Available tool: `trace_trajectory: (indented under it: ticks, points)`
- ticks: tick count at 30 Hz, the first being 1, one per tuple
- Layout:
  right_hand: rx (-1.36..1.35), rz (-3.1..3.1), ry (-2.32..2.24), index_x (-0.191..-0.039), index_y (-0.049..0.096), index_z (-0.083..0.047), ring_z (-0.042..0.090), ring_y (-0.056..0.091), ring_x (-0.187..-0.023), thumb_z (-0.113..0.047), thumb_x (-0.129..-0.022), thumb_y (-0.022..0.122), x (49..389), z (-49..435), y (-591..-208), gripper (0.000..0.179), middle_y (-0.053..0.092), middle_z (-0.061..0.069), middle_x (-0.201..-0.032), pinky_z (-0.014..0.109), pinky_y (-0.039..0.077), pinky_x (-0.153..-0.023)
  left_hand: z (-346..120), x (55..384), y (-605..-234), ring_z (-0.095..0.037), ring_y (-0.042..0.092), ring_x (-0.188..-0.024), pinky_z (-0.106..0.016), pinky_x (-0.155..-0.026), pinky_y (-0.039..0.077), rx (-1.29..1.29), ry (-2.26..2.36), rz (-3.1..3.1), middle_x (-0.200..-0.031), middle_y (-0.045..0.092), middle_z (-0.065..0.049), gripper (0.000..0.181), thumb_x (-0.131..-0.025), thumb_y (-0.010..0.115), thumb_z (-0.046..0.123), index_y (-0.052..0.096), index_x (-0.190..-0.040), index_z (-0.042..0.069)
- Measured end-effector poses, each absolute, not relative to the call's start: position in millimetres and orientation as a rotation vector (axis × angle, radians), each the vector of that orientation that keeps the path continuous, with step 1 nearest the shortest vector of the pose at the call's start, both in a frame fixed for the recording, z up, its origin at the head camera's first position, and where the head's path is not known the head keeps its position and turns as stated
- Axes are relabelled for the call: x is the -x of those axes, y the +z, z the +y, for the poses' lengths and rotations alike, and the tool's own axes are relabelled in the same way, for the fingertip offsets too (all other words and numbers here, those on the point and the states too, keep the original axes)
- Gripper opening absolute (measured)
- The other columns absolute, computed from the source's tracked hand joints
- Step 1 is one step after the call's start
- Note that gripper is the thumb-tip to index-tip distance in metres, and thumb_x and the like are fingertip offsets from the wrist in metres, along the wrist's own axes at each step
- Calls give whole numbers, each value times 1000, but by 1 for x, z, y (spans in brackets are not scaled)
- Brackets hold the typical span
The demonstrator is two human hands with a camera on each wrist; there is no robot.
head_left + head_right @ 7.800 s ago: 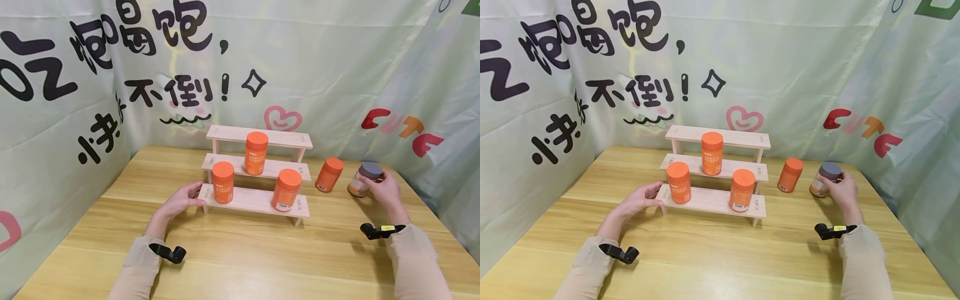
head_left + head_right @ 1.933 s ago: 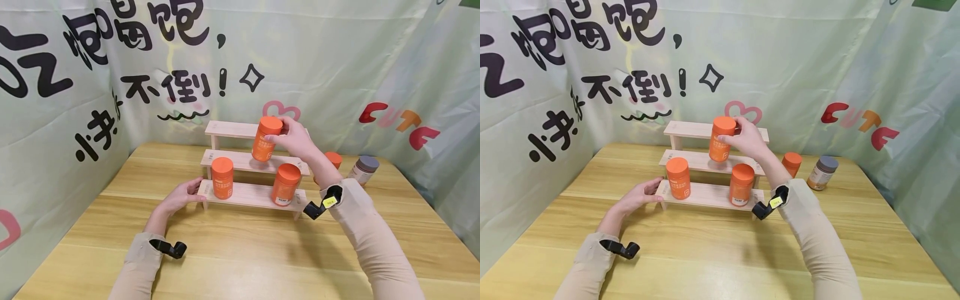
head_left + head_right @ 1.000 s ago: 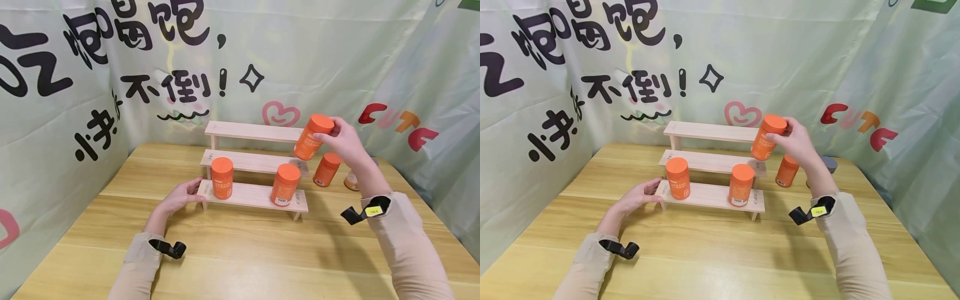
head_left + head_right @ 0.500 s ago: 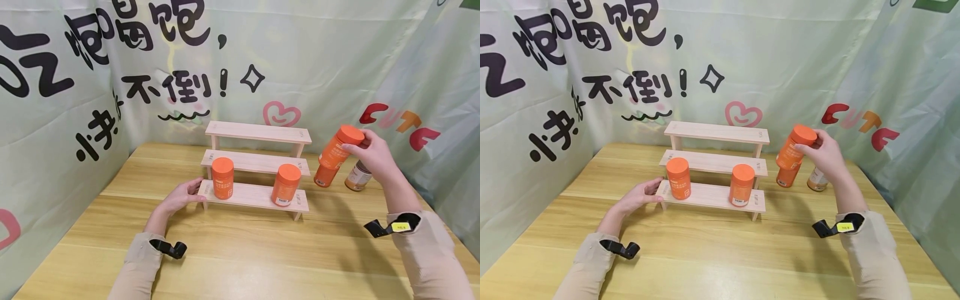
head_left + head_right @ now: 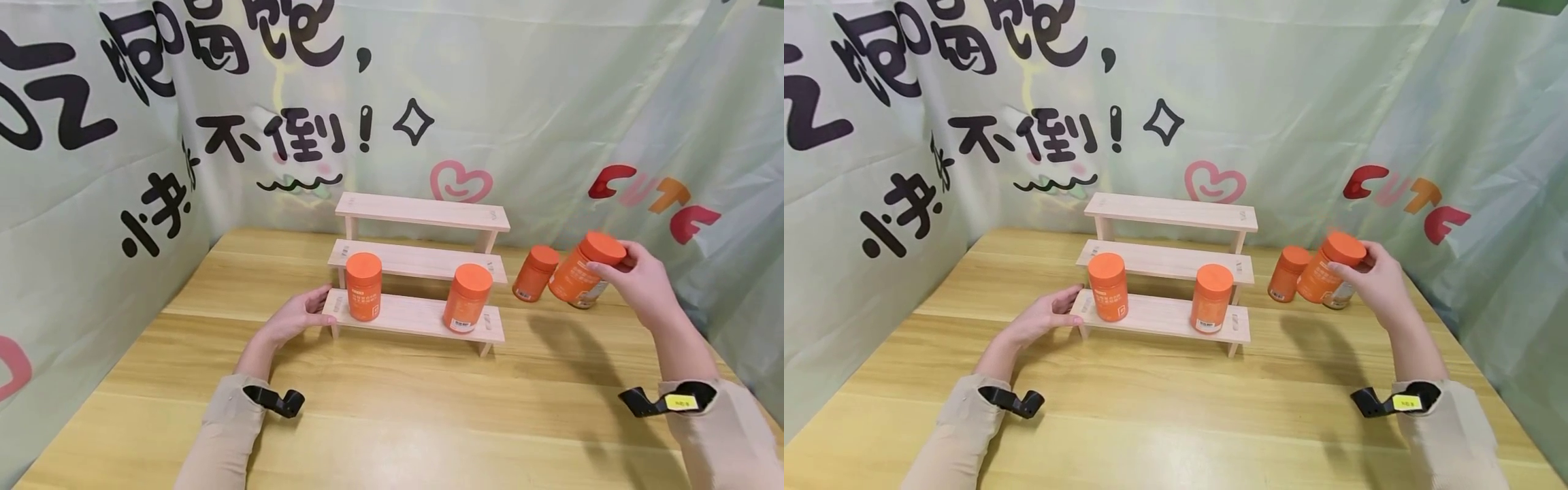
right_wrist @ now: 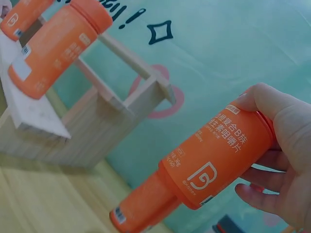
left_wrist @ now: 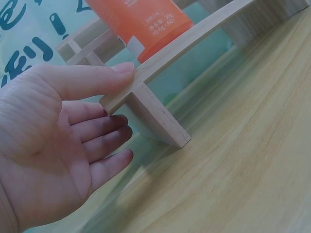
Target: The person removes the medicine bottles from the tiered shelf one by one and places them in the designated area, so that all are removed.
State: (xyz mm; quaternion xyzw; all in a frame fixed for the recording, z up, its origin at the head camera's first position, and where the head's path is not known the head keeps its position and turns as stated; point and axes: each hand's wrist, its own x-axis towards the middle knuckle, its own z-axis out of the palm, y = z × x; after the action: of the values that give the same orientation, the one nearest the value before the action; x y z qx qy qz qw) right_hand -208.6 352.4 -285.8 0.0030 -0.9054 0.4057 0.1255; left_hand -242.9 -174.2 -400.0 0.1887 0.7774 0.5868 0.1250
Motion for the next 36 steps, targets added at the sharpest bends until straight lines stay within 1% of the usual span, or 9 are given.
trace_trajectory:
  ticks: [9, 11, 13, 16, 19, 24, 26, 32, 36]
  points:
    - [71, -2597, 1179, -131, 33, 8, -5, 44, -81, -30, -88, 62, 202, 365, -313, 64, 44, -9, -103, 6, 40, -63, -175, 244, -397, -39, 25, -133, -47, -109, 22, -549, 1697, 2276, -147, 21, -27, 81, -84, 67, 11, 16, -143, -10]
    - [80, -2573, 1167, -128, 36, 7, -6, 45, -80, -29, -87, 64, 202, 367, -319, 61, 45, -13, -99, 7, 40, -62, -175, 244, -397, -39, 25, -133, -47, -109, 22, -540, 1699, 2273, -147, 21, -27, 81, -84, 67, 10, 17, -143, -10]
    - [73, -2548, 1159, -122, 42, 2, -6, 45, -79, -28, -86, 66, 202, 369, -324, 52, 45, -17, -96, 7, 40, -61, -175, 244, -397, -39, 26, -133, -48, -109, 22, -536, 1697, 2273, -147, 22, -27, 81, -84, 67, 10, 17, -143, -10]
    - [57, -2538, 1160, -119, 44, 1, -7, 45, -79, -26, -86, 67, 202, 372, -333, 48, 45, -18, -94, 7, 40, -61, -175, 244, -398, -40, 26, -133, -48, -109, 22, -537, 1697, 2272, -147, 22, -27, 81, -84, 67, 11, 17, -143, -10]
    - [60, -2562, 1136, -123, 42, 7, -9, 44, -79, -26, -86, 66, 202, 375, -340, 55, 48, -10, -99, 6, 40, -62, -174, 243, -398, -40, 26, -133, -48, -109, 22, -539, 1701, 2265, -147, 22, -27, 81, -84, 67, 10, 17, -143, -10]
    - [98, -2608, 1091, -129, 37, 12, -11, 39, -79, -28, -87, 64, 202, 377, -347, 64, 49, 21, -113, 5, 39, -61, -175, 242, -398, -39, 25, -133, -47, -109, 22, -541, 1715, 2250, -147, 21, -27, 80, -84, 67, 9, 16, -143, -10]
    - [111, -2626, 1088, -129, 36, 13, -11, 38, -79, -30, -88, 63, 202, 377, -348, 66, 47, 28, -119, 6, 38, -61, -175, 242, -398, -39, 25, -134, -47, -109, 22, -543, 1716, 2249, -147, 21, -27, 80, -84, 66, 9, 16, -143, -10]
    - [141, -2674, 1069, -130, 35, 13, -7, 38, -83, -33, -88, 62, 200, 377, -352, 68, 46, 33, -123, 9, 37, -62, -176, 242, -399, -39, 24, -134, -47, -109, 21, -546, 1721, 2245, -148, 20, -27, 80, -84, 66, 9, 16, -143, -10]
    - [158, -2698, 1063, -131, 35, 12, 5, 44, -88, -35, -88, 61, 199, 376, -355, 69, 45, 33, -124, 15, 38, -65, -175, 242, -400, -39, 25, -133, -47, -109, 22, -549, 1718, 2253, -148, 20, -27, 80, -84, 67, 9, 16, -143, -10]
